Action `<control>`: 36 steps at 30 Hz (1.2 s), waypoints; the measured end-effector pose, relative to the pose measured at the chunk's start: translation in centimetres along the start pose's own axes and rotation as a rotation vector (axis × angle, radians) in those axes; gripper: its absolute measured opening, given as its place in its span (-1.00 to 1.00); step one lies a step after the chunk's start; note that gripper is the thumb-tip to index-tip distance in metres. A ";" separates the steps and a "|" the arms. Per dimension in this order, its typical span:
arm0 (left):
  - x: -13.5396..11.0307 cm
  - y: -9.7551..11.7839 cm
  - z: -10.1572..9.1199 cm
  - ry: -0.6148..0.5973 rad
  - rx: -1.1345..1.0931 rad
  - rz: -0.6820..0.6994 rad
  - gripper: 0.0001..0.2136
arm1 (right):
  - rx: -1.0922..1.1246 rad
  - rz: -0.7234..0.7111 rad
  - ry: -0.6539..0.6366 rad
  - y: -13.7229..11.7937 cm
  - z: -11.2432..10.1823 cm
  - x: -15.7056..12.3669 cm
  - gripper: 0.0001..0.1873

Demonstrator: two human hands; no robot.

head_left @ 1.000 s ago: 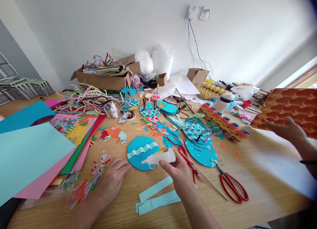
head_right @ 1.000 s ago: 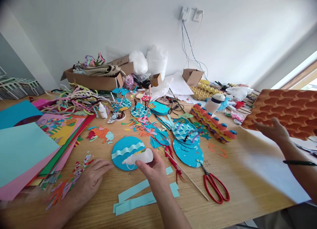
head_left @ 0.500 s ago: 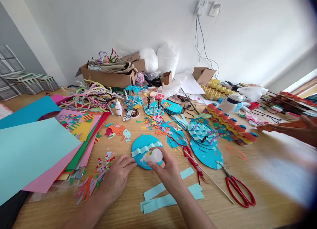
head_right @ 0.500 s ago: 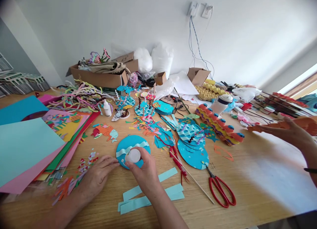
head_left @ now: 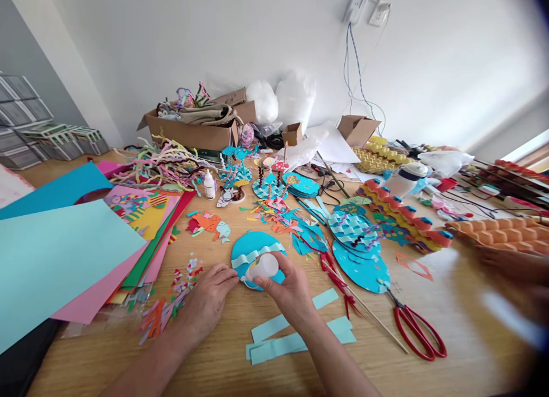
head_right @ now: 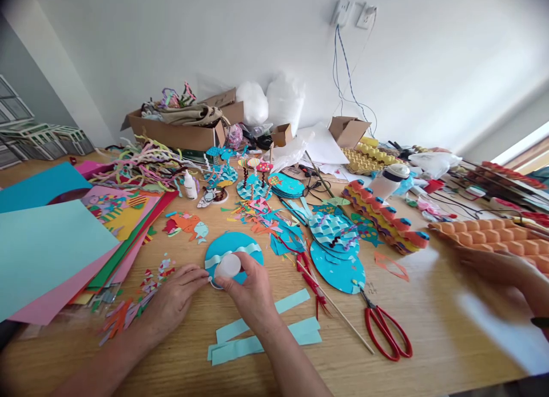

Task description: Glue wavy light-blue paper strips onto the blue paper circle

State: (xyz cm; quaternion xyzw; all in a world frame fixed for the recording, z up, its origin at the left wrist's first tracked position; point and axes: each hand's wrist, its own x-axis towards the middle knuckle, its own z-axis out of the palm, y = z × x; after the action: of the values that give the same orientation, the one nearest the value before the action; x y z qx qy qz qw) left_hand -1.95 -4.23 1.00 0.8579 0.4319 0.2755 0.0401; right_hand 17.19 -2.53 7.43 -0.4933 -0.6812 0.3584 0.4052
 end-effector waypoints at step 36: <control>0.0 0.3 0.2 -0.052 0.002 -0.010 -0.54 | 0.085 0.001 0.098 1.1 -1.1 -0.5 -0.73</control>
State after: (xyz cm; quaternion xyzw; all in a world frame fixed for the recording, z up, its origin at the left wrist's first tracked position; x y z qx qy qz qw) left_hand -1.61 -4.44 0.90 0.8627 0.4352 0.2525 0.0516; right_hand 18.71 -2.64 6.78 -0.4928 -0.6446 0.3626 0.4585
